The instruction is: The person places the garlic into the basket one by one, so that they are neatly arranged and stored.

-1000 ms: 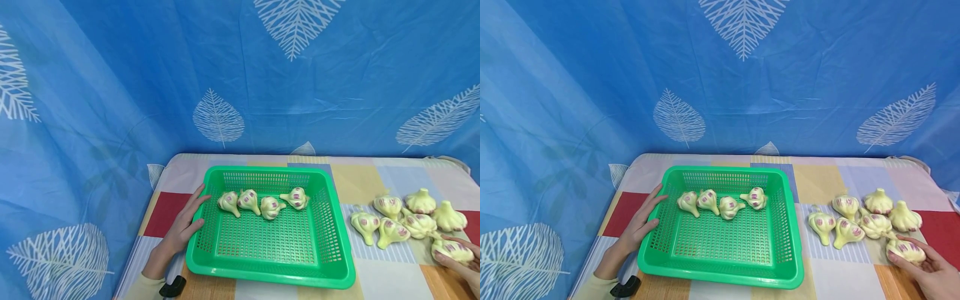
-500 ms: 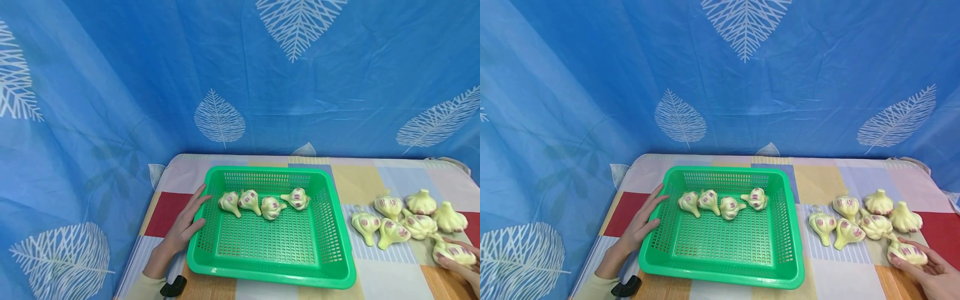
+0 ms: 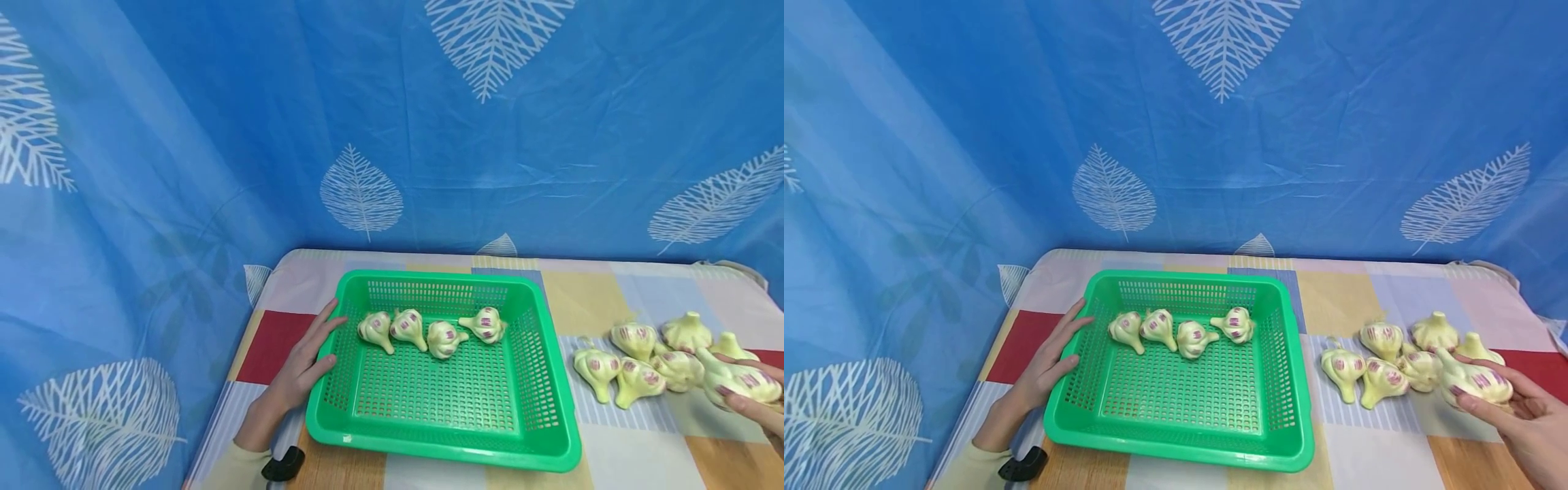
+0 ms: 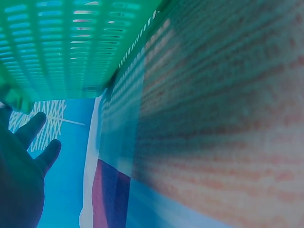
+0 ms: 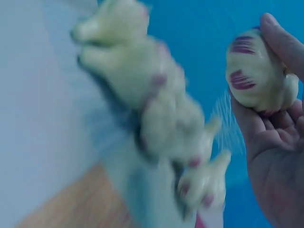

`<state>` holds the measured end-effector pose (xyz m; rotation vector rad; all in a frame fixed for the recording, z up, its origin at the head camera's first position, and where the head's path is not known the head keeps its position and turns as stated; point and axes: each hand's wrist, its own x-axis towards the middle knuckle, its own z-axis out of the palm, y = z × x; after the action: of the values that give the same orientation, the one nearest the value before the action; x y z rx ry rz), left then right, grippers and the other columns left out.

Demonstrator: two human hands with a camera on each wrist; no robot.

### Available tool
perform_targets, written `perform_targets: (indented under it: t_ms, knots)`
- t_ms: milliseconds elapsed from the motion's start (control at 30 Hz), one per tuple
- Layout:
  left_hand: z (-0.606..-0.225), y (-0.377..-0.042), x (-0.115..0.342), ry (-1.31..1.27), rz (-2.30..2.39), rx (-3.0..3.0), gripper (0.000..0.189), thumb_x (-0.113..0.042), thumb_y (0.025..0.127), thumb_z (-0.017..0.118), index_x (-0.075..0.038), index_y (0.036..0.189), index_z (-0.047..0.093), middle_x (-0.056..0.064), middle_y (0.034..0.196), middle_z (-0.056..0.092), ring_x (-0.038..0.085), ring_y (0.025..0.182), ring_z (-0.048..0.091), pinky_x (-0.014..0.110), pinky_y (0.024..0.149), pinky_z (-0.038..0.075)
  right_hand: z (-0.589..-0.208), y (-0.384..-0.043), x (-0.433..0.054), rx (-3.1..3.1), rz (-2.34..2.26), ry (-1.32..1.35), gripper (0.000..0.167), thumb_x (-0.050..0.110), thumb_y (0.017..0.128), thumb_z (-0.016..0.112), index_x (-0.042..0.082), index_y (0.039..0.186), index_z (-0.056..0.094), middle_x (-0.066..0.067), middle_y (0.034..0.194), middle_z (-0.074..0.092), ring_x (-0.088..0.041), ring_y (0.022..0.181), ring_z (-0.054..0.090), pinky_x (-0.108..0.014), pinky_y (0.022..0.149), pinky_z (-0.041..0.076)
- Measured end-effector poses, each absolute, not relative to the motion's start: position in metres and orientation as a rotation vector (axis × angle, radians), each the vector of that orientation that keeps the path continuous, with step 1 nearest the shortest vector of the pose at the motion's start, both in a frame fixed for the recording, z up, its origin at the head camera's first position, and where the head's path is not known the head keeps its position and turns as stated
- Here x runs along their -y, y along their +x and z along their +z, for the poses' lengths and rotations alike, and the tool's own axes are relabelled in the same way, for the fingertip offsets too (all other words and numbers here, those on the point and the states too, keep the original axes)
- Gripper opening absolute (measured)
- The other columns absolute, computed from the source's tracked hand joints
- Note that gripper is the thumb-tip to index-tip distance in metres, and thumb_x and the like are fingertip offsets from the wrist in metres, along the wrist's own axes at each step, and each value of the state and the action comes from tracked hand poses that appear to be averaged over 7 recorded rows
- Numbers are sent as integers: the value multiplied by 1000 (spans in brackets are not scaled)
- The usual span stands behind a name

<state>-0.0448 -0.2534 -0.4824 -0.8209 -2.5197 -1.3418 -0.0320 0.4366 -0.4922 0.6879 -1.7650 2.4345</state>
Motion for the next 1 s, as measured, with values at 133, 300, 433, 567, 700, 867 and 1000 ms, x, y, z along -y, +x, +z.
perform_targets:
  t_ms: [133, 300, 433, 567, 700, 867, 1000]
  knots:
    - [-482, -46, 253, -819, -1354, 2526, 62, -16, 93, 53, -13, 154, 40, 8, 167, 16, 28, 149, 22, 45, 105, 43, -471, -36, -412, 1685, 2549, 713, 63, -39, 85, 27, -11, 136, 52, -13, 138, 61, -18, 118, 63, -28, 86, 52]
    - [-481, -45, 251, -823, -1346, 2518, 63, -15, 91, 54, -11, 152, 42, 7, 167, 16, 28, 149, 22, 45, 106, 43, -443, -37, -380, 2001, 2417, 453, 57, -32, 89, 44, 1, 134, 57, 3, 135, 63, -4, 117, 61, -21, 84, 54]
    - [-481, -44, 252, -827, -1341, 2513, 63, -14, 91, 55, -11, 152, 42, 8, 167, 16, 30, 149, 23, 45, 106, 43, -422, -42, -355, 2348, 2215, 313, 51, -21, 92, 55, 9, 134, 60, 13, 130, 64, -1, 106, 63, -23, 73, 57]
    - [-482, -44, 253, -828, -1331, 2512, 62, -15, 91, 55, -11, 152, 42, 10, 167, 17, 31, 148, 23, 46, 106, 43, -401, -46, -328, 2705, 1845, 282, 50, -7, 94, 64, 15, 139, 59, 19, 127, 63, -6, 93, 63, -30, 63, 57]
    - [-483, -44, 253, -825, -1322, 2510, 62, -15, 91, 55, -10, 152, 42, 10, 167, 17, 31, 148, 24, 46, 105, 44, -382, -50, -300, 2822, 1757, 388, 51, -2, 95, 67, 12, 142, 56, 15, 130, 64, -11, 91, 64, -35, 60, 56]
    - [-481, -44, 253, -817, -1319, 2515, 63, -15, 91, 55, -11, 152, 42, 8, 167, 17, 29, 149, 24, 45, 104, 46, -364, -56, -275, 2781, 1850, 575, 49, -4, 91, 70, 7, 138, 57, 9, 136, 62, -15, 95, 67, -35, 64, 58]
    - [-481, -43, 252, -821, -1327, 2516, 63, -15, 91, 55, -10, 152, 42, 9, 167, 17, 28, 149, 24, 45, 104, 45, -358, -61, -261, 2692, 1989, 751, 50, -11, 90, 67, 2, 137, 57, 3, 140, 60, -20, 99, 68, -36, 67, 59]
